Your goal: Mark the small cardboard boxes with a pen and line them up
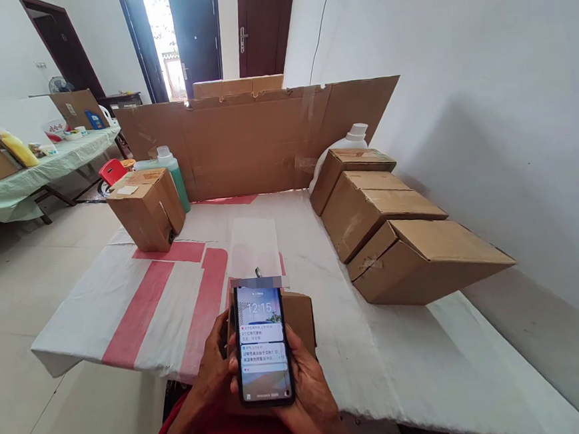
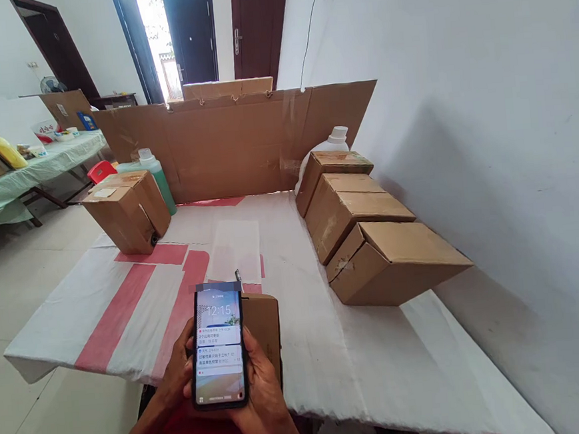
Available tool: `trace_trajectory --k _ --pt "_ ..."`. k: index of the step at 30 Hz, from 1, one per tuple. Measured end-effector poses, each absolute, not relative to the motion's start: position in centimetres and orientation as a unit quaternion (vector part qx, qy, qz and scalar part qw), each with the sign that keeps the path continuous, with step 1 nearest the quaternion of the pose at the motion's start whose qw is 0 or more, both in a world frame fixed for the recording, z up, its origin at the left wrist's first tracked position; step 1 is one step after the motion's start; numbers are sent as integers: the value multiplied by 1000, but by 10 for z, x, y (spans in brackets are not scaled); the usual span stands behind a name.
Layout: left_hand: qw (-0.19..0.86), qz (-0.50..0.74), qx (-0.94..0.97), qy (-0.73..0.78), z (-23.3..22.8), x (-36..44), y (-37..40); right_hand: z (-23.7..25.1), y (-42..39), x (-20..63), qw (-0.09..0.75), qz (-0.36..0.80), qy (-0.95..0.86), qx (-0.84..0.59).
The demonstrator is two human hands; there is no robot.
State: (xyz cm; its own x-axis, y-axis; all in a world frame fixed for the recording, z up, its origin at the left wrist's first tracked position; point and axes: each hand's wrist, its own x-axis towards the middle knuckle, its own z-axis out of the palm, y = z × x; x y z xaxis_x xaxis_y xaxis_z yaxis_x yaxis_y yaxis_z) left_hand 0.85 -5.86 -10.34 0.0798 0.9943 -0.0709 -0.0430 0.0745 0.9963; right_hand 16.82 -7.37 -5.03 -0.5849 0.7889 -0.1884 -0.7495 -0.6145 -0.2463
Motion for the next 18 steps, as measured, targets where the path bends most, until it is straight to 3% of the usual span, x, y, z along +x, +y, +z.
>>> trace_trajectory --k 8,18 --pt "527 462 502 506 -112 6 -57 -51 -75 171 462 865 -69 -184" --pt "571 459 414 540 -108 -15 -52 -69 -27 231 556 727 -191 -355"
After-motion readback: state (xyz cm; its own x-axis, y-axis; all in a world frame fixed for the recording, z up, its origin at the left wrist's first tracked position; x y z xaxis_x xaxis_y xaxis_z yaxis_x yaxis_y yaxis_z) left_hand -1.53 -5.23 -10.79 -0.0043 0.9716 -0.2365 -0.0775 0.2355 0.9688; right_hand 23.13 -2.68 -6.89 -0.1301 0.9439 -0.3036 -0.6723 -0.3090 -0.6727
